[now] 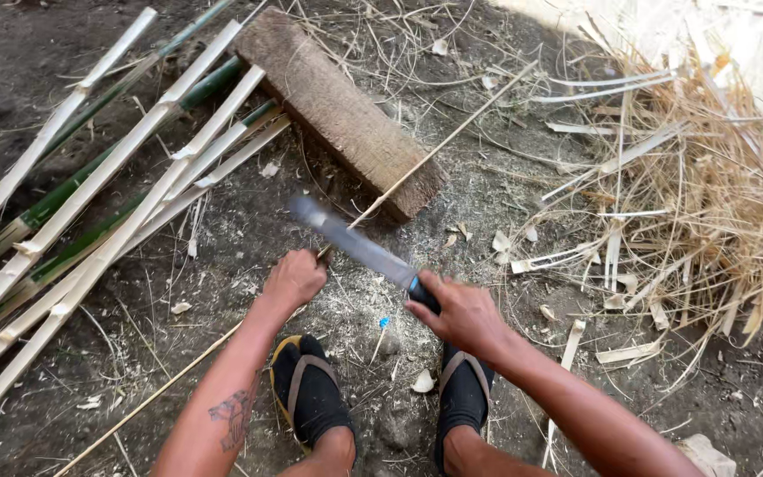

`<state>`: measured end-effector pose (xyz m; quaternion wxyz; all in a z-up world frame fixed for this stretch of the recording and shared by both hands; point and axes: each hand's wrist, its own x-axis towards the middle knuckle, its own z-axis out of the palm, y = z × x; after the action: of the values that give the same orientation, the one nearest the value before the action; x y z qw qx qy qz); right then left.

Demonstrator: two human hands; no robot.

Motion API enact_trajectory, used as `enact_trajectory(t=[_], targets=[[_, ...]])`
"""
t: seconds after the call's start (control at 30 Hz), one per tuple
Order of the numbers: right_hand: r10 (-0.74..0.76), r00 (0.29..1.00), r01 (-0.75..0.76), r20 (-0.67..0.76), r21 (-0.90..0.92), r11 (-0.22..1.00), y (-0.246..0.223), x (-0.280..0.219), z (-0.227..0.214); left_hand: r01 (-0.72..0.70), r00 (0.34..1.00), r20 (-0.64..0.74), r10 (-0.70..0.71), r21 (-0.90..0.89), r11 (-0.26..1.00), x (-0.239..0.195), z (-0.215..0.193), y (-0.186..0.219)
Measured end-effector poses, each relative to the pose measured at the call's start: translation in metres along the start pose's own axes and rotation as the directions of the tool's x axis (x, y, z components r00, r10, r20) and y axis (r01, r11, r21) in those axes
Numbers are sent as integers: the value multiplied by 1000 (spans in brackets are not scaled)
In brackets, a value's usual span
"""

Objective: The person uses a machete to split bamboo poles into thin strips. They repeatedly strike the bamboo against a wooden block to separate it into smaller pieces, handling multiple bamboo poles throughout the process.

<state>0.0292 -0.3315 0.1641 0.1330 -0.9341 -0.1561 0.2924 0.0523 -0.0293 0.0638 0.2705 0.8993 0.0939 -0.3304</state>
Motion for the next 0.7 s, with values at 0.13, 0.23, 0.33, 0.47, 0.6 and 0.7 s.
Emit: enact_trajectory(t=[0.13, 0.23, 0.33, 0.47, 0.6, 0.7], targets=[[-97, 993, 87, -62, -144, 986, -4, -17, 21, -67, 998, -17, 66, -39, 997, 1, 15, -8], [-215, 931, 198, -294, -85, 976, -5, -9, 10, -93, 988, 122, 94, -12, 996, 7, 5, -4], [-163, 965, 153, -205, -68, 986, -7, -5, 14, -134, 989, -59, 132, -25, 991, -2, 2, -4], [67, 984, -56, -166, 70, 996, 1, -11, 26, -78, 996, -34, 77, -37, 996, -6, 3, 6], [-220, 970, 202, -107, -158, 967, 17, 8, 2, -94, 994, -52, 93, -27, 995, -12, -4, -2], [37, 982, -51, -186, -69, 996, 23, 8, -9, -43, 999, 17, 44, -31, 999, -18, 2, -16]])
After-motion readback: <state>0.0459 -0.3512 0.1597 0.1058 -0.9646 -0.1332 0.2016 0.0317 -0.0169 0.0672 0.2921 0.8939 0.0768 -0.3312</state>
